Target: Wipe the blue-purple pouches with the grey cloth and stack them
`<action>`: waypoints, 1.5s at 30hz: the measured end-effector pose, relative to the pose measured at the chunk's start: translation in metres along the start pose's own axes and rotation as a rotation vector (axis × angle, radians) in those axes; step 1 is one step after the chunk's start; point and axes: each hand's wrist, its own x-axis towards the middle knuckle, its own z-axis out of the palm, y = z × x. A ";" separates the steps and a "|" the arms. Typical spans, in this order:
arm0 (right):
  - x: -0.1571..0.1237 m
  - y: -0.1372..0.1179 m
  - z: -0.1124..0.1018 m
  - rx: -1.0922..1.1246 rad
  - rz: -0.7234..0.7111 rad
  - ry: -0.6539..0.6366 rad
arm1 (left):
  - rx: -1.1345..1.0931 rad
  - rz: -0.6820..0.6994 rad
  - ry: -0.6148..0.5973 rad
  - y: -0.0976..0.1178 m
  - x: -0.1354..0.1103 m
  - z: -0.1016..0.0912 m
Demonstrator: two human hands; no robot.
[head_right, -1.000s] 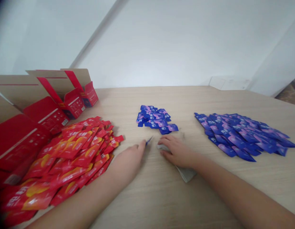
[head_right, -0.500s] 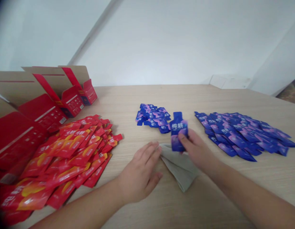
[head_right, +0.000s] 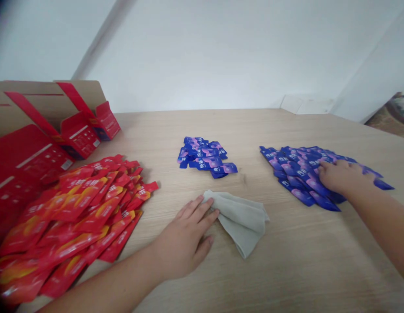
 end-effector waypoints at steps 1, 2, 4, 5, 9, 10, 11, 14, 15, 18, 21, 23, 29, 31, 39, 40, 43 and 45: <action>0.001 -0.008 0.000 -0.028 -0.007 0.013 | -0.001 -0.002 0.002 0.000 0.000 0.000; 0.002 -0.019 -0.001 -0.050 -0.026 0.013 | -0.005 -0.002 0.004 0.000 0.000 0.000; 0.006 -0.054 0.002 -0.026 -0.151 -0.044 | -0.015 0.001 0.011 -0.001 0.000 0.001; 0.007 -0.074 0.006 0.024 -0.264 -0.122 | -0.020 0.005 0.017 -0.002 0.000 0.002; 0.006 -0.166 0.035 0.169 -0.522 -0.316 | -0.031 0.021 0.046 -0.004 -0.002 0.005; 0.005 -0.186 0.042 0.201 -0.580 -0.378 | -0.032 0.023 0.051 -0.004 -0.002 0.005; 0.003 -0.205 0.049 0.210 -0.620 -0.407 | -0.033 0.025 0.054 -0.004 -0.003 0.006; 0.002 -0.244 0.060 0.197 -0.693 -0.443 | -0.037 0.029 0.060 -0.003 -0.003 0.006; 0.003 -0.251 0.060 0.181 -0.706 -0.442 | -0.040 0.030 0.062 -0.003 -0.002 0.005; 0.006 -0.258 0.053 0.113 -0.711 -0.424 | -0.047 0.033 0.060 -0.003 -0.001 0.005; 0.006 -0.251 0.041 0.046 -0.643 -0.397 | -0.076 0.036 0.083 -0.003 0.000 0.005; -0.002 -0.247 0.032 0.024 -0.577 -0.360 | -0.146 -0.014 0.175 -0.002 0.001 0.005; -0.087 -0.288 -0.009 0.273 -0.600 -0.269 | -1.029 -0.321 0.519 -0.002 0.012 0.015; -0.121 -0.310 -0.023 0.337 -0.710 -0.292 | -1.312 -0.370 0.537 -0.006 0.018 0.017; -0.149 -0.304 -0.017 0.385 -0.898 -0.276 | -1.057 -0.469 0.597 -0.035 0.022 0.006; -0.146 -0.297 -0.010 0.379 -0.854 -0.280 | -0.981 -0.464 0.583 -0.036 0.021 0.003; -0.137 -0.285 0.009 0.356 -0.757 -0.348 | -0.802 -0.421 0.545 -0.034 0.016 -0.004; -0.132 -0.282 0.016 0.365 -0.726 -0.368 | -0.705 -0.359 0.501 -0.029 0.013 -0.008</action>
